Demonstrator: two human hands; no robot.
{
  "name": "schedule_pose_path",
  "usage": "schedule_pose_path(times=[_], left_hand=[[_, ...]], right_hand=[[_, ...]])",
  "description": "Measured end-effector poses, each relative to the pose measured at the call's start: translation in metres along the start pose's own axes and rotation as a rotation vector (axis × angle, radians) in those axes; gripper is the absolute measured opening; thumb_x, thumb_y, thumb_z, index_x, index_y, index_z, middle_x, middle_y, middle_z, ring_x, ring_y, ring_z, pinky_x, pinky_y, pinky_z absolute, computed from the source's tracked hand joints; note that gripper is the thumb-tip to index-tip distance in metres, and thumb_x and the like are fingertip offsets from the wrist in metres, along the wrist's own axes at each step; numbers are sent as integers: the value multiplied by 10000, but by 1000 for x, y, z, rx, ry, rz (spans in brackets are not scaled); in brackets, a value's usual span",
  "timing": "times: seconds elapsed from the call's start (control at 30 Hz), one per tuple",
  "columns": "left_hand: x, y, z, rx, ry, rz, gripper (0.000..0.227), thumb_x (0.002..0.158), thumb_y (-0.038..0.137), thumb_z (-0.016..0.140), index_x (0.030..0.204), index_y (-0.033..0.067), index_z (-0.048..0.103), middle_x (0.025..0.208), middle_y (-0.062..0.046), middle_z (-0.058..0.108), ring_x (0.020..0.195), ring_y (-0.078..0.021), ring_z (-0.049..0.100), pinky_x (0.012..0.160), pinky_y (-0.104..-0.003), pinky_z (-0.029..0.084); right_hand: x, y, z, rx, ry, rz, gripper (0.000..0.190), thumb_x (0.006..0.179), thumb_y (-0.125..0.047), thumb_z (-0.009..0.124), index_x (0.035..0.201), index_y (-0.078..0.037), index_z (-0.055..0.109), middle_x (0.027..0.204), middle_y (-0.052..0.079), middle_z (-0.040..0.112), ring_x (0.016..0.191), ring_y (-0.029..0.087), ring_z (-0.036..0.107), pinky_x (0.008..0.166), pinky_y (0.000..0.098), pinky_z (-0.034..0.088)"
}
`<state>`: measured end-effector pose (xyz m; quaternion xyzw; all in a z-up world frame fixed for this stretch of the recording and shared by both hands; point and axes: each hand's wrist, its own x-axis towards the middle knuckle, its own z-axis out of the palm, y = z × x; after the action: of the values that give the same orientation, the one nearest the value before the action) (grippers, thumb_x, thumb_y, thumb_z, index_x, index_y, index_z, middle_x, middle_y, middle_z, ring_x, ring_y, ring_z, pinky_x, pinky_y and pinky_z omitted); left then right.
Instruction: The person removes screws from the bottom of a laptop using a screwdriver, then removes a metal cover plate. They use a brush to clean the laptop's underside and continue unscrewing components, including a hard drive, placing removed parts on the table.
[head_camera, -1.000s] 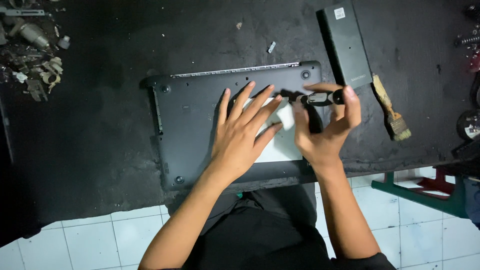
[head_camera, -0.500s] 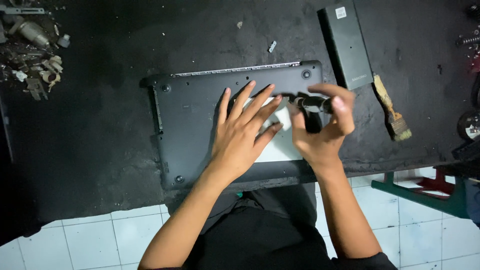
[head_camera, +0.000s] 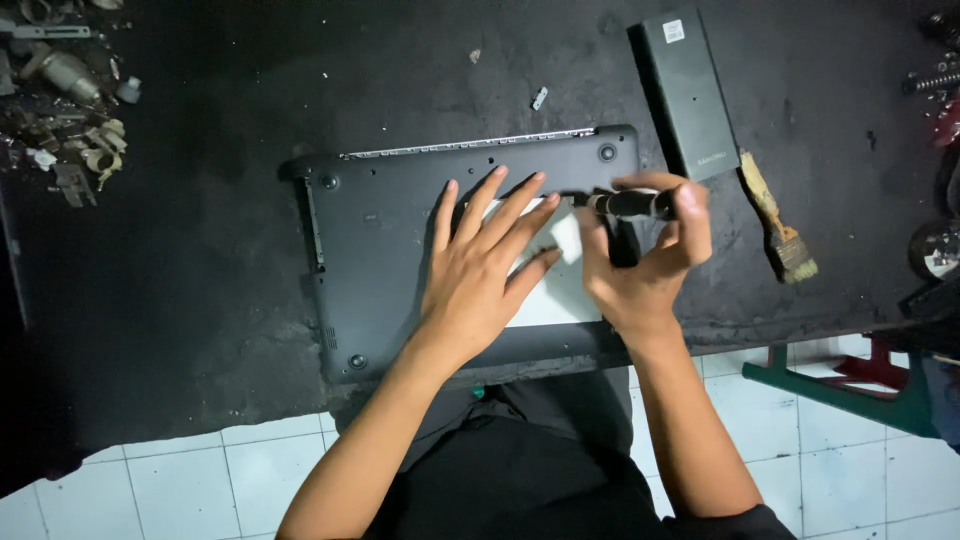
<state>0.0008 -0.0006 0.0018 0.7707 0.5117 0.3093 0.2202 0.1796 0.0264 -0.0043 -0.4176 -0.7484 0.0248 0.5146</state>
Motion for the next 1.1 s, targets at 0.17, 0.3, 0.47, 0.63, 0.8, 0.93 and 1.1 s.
schedule_pose_path(times=[0.17, 0.3, 0.47, 0.63, 0.8, 0.93, 1.1], left_hand=[[1, 1, -2, -5, -1, 4, 420, 1039, 366, 626, 1402, 153, 639, 1559, -38, 526, 1519, -315, 368, 1252, -611, 100], [2, 4, -5, -5, -11, -6, 419, 1042, 395, 605, 1377, 148, 654, 1557, -39, 526, 1516, -314, 366, 1247, -605, 103], [5, 4, -5, 12, -12, -4, 438, 1034, 392, 621, 1404, 157, 638, 1553, -28, 534, 1513, -312, 368, 1251, -598, 103], [4, 5, -6, 17, -18, -14, 423, 1033, 404, 618, 1377, 163, 658, 1534, -25, 554, 1506, -304, 378, 1254, -585, 103], [5, 8, -7, 14, -19, -25, 419, 1023, 389, 638, 1365, 147, 668, 1540, -27, 549, 1512, -307, 371, 1256, -585, 88], [2, 8, -6, -12, -38, -31, 415, 1035, 382, 623, 1368, 139, 669, 1542, -36, 546, 1512, -321, 362, 1247, -592, 89], [4, 8, -7, -18, -27, -28, 425, 1027, 367, 639, 1386, 139, 656, 1546, -43, 542, 1521, -322, 348, 1252, -599, 82]], right_hand=[[0, -1, 0, 89, 19, 26, 763, 961, 129, 712, 1489, -19, 182, 996, 207, 633, 881, 379, 642, 808, 473, 526], [-11, 13, -1, 6, 43, -8, 821, 889, 71, 855, 1444, -19, 257, 977, 191, 604, 859, 347, 592, 768, 453, 492], [7, 0, 2, 136, 26, 34, 766, 944, 116, 706, 1482, -69, 193, 1022, 208, 631, 888, 370, 637, 813, 467, 539], [-12, 12, 4, 76, 26, 57, 826, 901, 126, 784, 1467, -32, 204, 1002, 217, 620, 848, 362, 636, 789, 459, 543], [4, 1, -2, 44, 34, 9, 811, 871, 94, 826, 1443, -72, 275, 1022, 188, 541, 915, 365, 579, 878, 489, 567], [-10, 2, 2, 123, 22, 79, 792, 924, 114, 737, 1488, -66, 211, 998, 209, 592, 884, 380, 631, 800, 504, 554], [-7, 7, 3, 101, 11, 36, 758, 942, 101, 712, 1479, -73, 204, 1031, 185, 544, 902, 354, 563, 810, 478, 512]])
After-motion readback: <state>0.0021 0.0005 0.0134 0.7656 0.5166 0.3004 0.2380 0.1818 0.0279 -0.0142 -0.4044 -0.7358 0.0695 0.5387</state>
